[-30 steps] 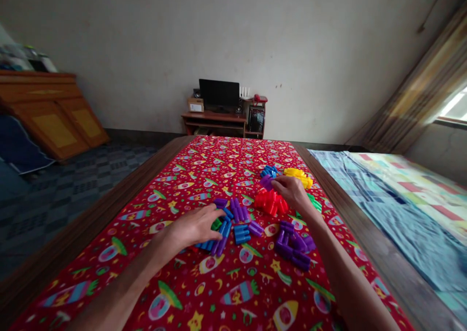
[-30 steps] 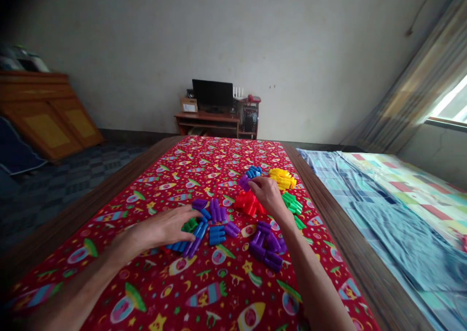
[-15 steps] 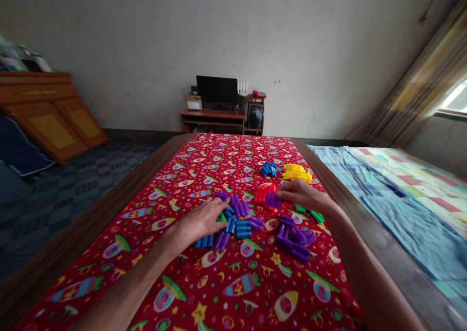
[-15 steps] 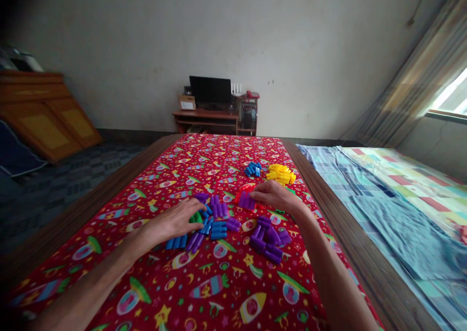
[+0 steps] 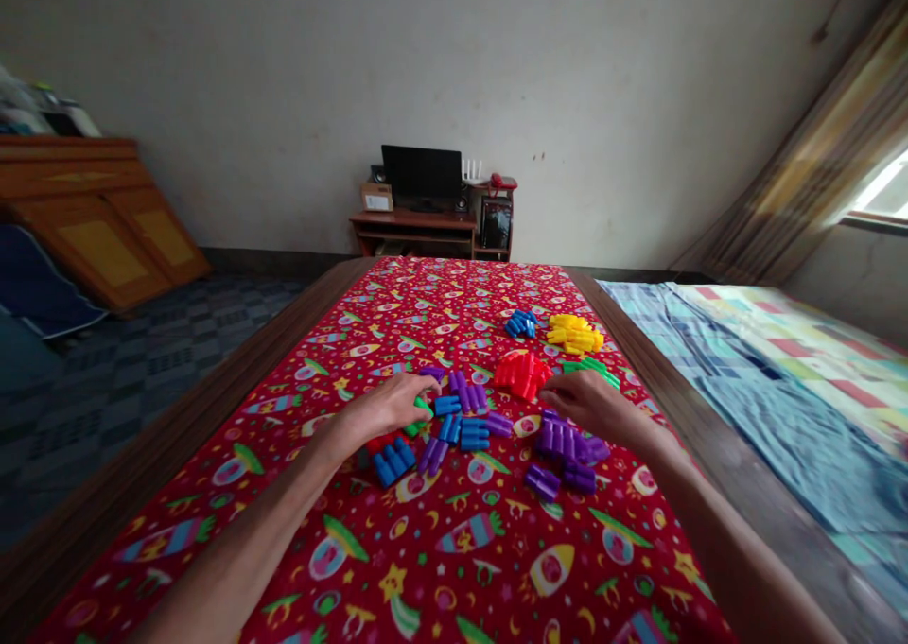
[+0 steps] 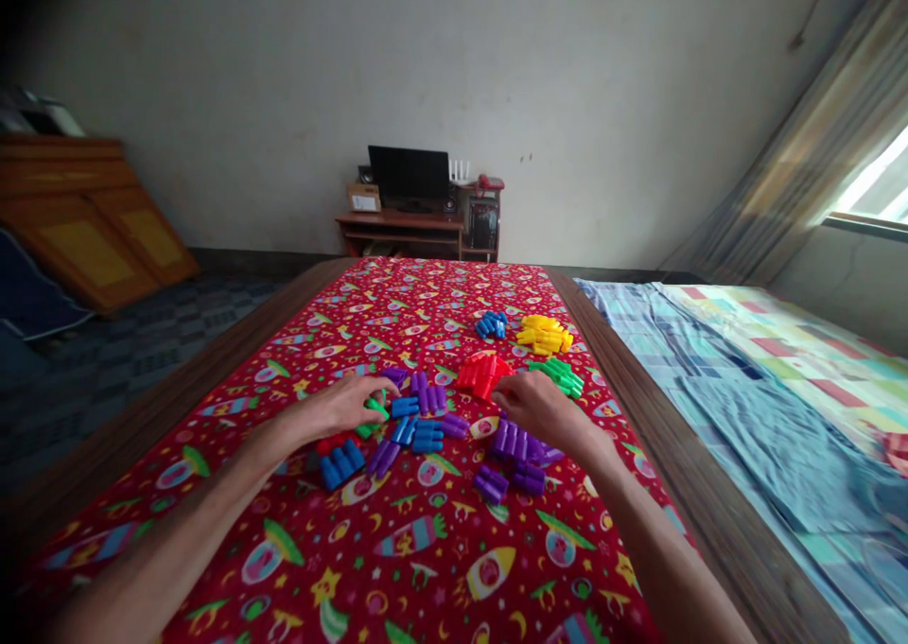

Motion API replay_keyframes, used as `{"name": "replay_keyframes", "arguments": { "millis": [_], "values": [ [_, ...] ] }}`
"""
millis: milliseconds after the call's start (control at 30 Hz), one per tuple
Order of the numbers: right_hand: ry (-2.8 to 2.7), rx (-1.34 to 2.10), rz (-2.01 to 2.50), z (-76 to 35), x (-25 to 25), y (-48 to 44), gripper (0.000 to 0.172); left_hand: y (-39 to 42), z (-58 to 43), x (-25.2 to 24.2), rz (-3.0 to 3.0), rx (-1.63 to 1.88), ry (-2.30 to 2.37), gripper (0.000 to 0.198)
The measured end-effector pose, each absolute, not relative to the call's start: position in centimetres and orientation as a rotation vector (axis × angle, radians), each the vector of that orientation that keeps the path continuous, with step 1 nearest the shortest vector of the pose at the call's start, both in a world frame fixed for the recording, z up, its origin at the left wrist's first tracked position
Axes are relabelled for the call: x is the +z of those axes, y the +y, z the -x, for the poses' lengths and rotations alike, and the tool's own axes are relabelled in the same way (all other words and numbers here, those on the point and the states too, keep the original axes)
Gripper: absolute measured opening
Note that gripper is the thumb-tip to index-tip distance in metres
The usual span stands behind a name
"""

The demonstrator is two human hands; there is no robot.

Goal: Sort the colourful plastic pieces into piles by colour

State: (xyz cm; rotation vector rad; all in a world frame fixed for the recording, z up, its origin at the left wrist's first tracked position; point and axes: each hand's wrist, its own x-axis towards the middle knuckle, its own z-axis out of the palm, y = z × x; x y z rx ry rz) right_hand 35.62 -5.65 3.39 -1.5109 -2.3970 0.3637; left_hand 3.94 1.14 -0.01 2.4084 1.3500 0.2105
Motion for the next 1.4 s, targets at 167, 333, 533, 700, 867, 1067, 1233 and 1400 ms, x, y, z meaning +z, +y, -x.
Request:
{"name": "replay_keyframes", "arguments": {
  "millis": [167, 333, 533, 700, 867, 1067, 1233, 1400],
  "values": [
    [-2.51, 0.228, 1.281, -30.4, 0.0, -5.8, 0.015, 2.1, -3.1, -0.2, -2.238, 0.41, 1.411, 0.033],
    [-2.564, 0.185, 1.206, -29.8, -2.0, -5.9, 0.021, 1.5, -3.9, 0.8, -2.049, 0.528, 1.269, 0.035],
    [-2.484, 0.675, 1.223, -31.9, 2.4, -5.2, 0.035, 0.8, -4.8, 0.8, -2.063, 0.552, 1.04, 0.032],
    [-2.539, 0.842, 1.324, -34.3, 5.0, -5.6, 0.038, -0.1, -6.0, 1.3, -2.048, 0.479, 0.992, 0.031],
    [-2.585, 0.72, 1.442, -35.4, 6.0, -6.4, 0.032, -0.5, -6.5, 1.7, -2.059, 0.447, 1.007, 0.03],
    [-2.636, 0.562, 1.565, -36.1, 5.9, -7.0, 0.023, 0.0, -6.2, 0.8, -2.086, 0.486, 1.009, 0.028],
    [-2.433, 0.55, 1.301, -33.0, 5.2, -7.9, 0.029, -1.5, -8.1, 0.2, -1.992, 0.718, 0.904, 0.028],
    [-2.365, 0.387, 1.228, -30.0, 4.2, -8.1, 0.017, -3.0, -9.5, 0.1, -1.876, 0.938, 0.867, 0.028]
  ]
}}
